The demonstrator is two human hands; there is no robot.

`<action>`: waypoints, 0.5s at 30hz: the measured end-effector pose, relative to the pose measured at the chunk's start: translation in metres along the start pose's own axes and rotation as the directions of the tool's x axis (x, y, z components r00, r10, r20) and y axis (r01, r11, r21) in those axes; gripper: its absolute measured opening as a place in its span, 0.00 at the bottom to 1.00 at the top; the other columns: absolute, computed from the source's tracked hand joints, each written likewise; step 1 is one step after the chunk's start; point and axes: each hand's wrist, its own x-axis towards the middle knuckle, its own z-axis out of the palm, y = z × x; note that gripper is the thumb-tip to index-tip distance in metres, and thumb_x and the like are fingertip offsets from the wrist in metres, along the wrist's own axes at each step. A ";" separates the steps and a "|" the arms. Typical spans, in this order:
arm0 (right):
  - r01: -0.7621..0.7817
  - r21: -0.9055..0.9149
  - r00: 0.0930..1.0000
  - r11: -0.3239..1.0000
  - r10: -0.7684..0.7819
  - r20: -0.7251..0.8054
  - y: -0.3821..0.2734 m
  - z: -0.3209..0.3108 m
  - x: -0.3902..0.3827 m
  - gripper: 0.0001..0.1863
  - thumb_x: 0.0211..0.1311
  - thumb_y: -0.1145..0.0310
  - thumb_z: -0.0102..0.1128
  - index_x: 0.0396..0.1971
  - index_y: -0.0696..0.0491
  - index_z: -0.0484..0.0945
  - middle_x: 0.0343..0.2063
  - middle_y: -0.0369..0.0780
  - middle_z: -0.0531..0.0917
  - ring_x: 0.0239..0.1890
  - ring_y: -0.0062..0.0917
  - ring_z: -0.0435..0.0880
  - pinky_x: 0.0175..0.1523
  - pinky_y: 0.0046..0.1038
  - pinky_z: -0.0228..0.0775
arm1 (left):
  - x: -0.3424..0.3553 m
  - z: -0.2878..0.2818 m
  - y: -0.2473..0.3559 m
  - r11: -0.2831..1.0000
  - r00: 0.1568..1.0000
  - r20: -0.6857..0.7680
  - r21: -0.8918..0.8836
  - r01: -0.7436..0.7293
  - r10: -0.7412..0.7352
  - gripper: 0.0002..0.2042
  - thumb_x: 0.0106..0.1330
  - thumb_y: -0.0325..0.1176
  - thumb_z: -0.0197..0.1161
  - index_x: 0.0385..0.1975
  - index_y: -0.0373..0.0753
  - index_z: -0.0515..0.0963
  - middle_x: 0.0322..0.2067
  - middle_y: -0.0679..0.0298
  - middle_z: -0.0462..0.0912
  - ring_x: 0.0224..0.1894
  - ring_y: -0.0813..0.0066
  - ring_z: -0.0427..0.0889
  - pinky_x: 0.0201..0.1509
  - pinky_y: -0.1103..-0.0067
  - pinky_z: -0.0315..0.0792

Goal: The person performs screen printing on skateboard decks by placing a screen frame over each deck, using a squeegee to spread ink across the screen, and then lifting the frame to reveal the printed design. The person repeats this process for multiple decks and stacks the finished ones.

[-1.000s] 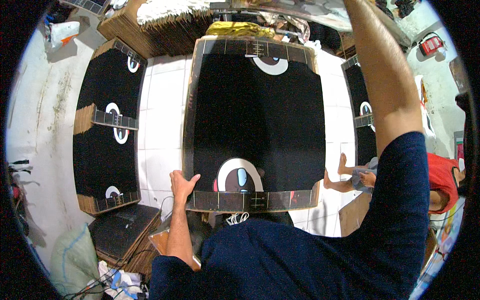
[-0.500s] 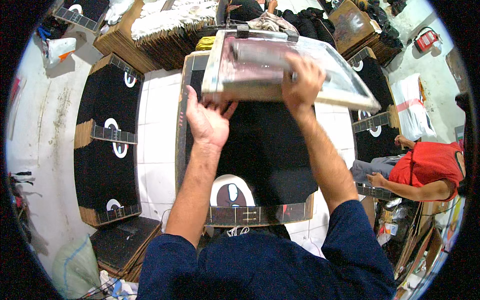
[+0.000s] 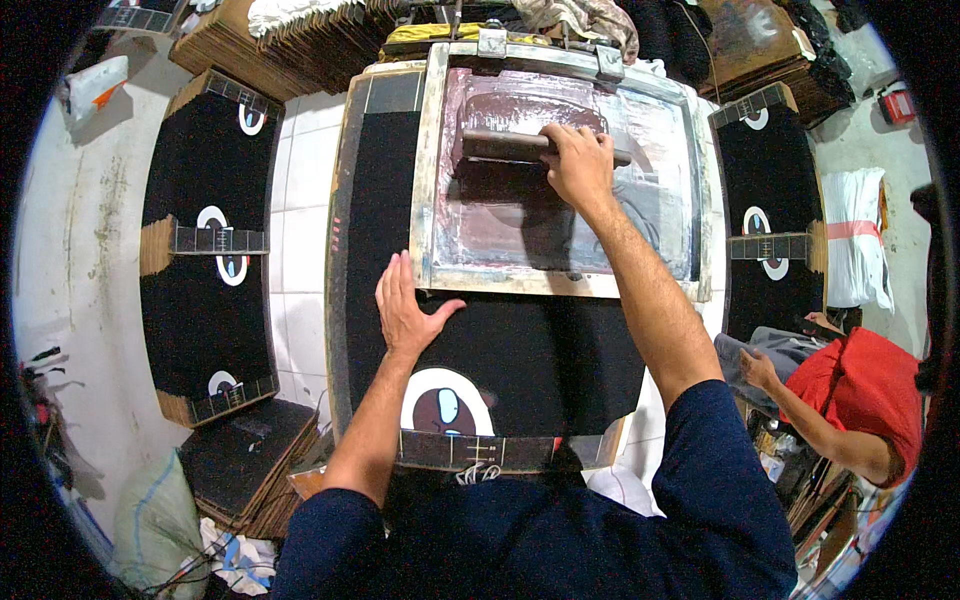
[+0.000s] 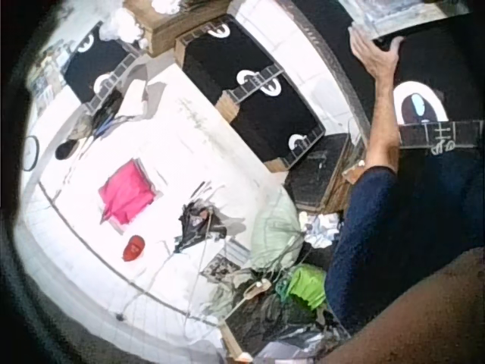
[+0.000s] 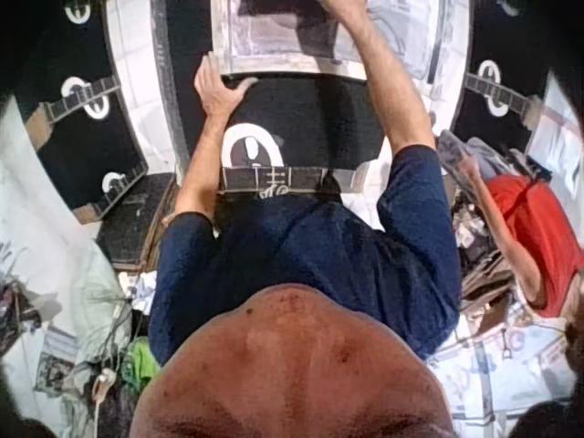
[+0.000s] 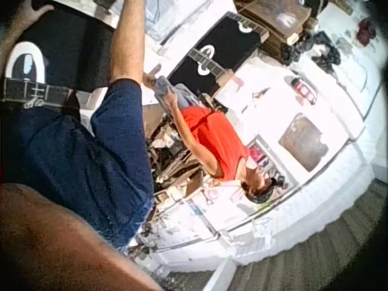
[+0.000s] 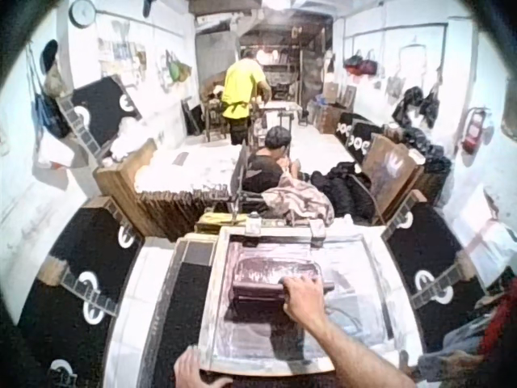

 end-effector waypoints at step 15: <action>0.009 -0.166 0.984 0.986 0.021 0.175 -0.005 0.004 0.030 0.21 0.50 0.58 0.78 0.43 0.45 0.83 0.42 0.36 0.87 0.49 0.33 0.85 0.51 0.44 0.71 | 0.002 0.006 -0.008 0.992 0.997 0.039 0.108 -0.073 0.069 0.58 0.51 0.62 0.78 0.74 0.29 0.56 0.72 0.45 0.63 0.74 0.49 0.62 0.76 0.53 0.56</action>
